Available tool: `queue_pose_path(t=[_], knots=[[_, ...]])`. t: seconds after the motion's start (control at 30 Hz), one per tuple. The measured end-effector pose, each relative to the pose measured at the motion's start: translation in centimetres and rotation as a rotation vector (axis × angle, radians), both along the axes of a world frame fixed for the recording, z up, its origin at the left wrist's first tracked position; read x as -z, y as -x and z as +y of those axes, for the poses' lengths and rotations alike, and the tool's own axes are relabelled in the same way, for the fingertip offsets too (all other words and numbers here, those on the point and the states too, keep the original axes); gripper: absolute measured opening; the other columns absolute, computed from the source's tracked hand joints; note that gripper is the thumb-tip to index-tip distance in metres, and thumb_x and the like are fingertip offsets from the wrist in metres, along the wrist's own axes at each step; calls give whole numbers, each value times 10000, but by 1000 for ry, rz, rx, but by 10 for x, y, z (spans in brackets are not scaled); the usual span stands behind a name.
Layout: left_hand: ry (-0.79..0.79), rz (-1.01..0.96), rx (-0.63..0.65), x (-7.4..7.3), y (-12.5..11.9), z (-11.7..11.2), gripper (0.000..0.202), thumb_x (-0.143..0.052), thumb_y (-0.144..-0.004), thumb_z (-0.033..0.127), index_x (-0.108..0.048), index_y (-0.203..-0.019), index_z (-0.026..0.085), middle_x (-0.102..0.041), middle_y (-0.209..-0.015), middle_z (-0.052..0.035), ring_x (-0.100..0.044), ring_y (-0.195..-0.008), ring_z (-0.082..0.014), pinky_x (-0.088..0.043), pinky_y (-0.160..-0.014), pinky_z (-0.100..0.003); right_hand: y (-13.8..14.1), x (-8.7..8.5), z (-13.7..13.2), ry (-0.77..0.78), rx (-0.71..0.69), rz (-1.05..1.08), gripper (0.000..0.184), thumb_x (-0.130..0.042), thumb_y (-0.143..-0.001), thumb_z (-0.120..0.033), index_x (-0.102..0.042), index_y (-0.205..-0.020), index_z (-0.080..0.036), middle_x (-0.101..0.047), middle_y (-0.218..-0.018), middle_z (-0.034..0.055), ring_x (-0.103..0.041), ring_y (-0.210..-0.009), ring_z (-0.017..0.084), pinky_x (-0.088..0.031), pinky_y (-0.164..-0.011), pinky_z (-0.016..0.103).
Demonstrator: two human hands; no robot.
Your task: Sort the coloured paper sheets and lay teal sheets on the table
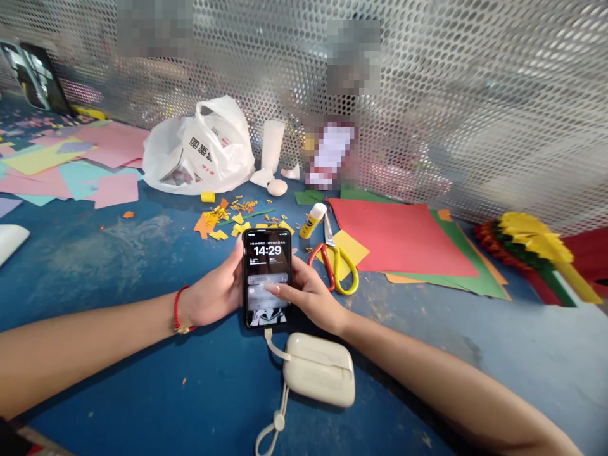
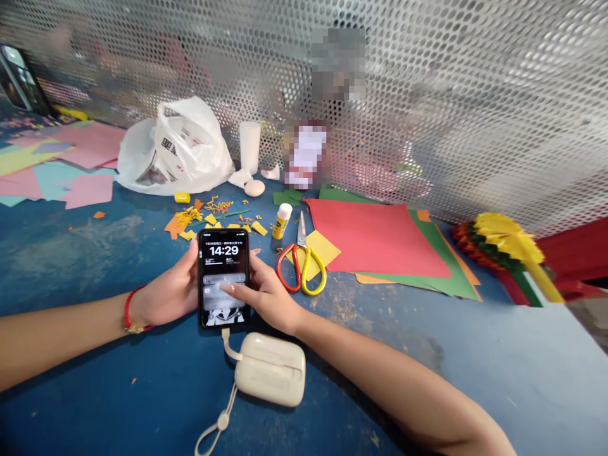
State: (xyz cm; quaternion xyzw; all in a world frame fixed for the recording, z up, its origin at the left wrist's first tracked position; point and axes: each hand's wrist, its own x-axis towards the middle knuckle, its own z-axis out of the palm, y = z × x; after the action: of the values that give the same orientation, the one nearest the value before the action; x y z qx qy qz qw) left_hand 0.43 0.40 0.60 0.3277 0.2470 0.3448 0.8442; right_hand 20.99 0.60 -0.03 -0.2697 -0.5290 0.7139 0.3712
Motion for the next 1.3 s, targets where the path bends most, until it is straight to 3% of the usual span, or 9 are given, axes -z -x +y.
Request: queue_pose_path(t=[0.2, 0.33, 0.5, 0.67, 0.73, 0.9, 1.03, 1.13, 1.3], knots=[[19, -54, 8, 4, 2, 2, 686, -515, -1032, 803, -721, -1432, 286, -739, -1414, -90, -585, -1438, -321, -440, -1229, -495, -1, -3, -1, 24, -27, 14, 586, -870, -885, -477, -601, -1355, -254, -752, -1248, 44, -734, -1110, 203, -629, -978, 370], [42, -112, -2, 3, 2, 2, 678, -460, -1093, 739, -680, -1476, 224, -715, -1457, -110, -611, -1413, -298, -455, -1203, -450, -5, -3, 1, 25, -21, 24, 622, -843, -896, -524, -597, -1398, -252, -738, -1313, 62, -713, -1196, 236, -612, -1061, 423], [68, -84, -56, -3, -1, 0, 660, -522, -1090, 719, -672, -1488, 214, -660, -1537, -108, -590, -1439, -303, -479, -1178, -427, -3, -4, 0, 33, -85, -36, 793, -942, -789, -411, -517, -1447, -287, -721, -1370, 63, -722, -1231, 257, -612, -1090, 456], [29, -37, -147, 1, -7, -7, 641, -435, -1112, 724, -672, -1484, 258, -702, -1487, -49, -612, -1414, -254, -476, -1174, -367, 14, -10, -11, -67, 233, -195, 861, -1057, -577, -410, -573, -1268, -240, -738, -1254, 73, -714, -1198, 291, -602, -1087, 476], [22, -1, -163, 3, -8, -9, 643, -436, -1102, 738, -661, -1502, 288, -724, -1454, -33, -622, -1398, -262, -490, -1161, -377, 16, -14, -12, -67, 231, -176, 888, -1076, -532, -395, -570, -1246, -242, -735, -1255, 73, -704, -1204, 291, -612, -1066, 455], [10, 65, -136, -2, -9, -9, 735, -418, -1097, 754, -562, -1606, 244, -766, -1359, -100, -638, -1371, -334, -450, -1209, -481, 2, -12, -5, 26, 0, -43, 809, -989, -711, -463, -528, -1349, -272, -728, -1313, 60, -704, -1217, 268, -633, -1028, 425], [-40, 29, -82, -5, -8, -7, 739, -487, -1038, 807, -606, -1567, 304, -776, -1331, -113, -616, -1398, -383, -456, -1195, -528, -5, -8, 1, -1, -22, -37, 671, -797, -906, -602, -554, -1423, -250, -712, -1371, 72, -687, -1269, 264, -599, -1082, 429], [-45, 21, -73, -4, -8, -7, 652, -544, -1031, 773, -636, -1530, 364, -784, -1319, -99, -613, -1409, -392, -477, -1162, -527, -6, -7, 2, 18, -13, -14, 615, -776, -927, -581, -581, -1407, -251, -690, -1439, 73, -655, -1344, 272, -566, -1144, 436], [61, 94, -137, -4, -8, -8, 768, -414, -1081, 776, -563, -1609, 238, -765, -1362, -120, -631, -1384, -375, -442, -1218, -540, -12, -8, 5, 66, -126, -41, 698, -889, -844, -418, -524, -1421, -273, -726, -1368, 59, -709, -1252, 260, -607, -1087, 442]])
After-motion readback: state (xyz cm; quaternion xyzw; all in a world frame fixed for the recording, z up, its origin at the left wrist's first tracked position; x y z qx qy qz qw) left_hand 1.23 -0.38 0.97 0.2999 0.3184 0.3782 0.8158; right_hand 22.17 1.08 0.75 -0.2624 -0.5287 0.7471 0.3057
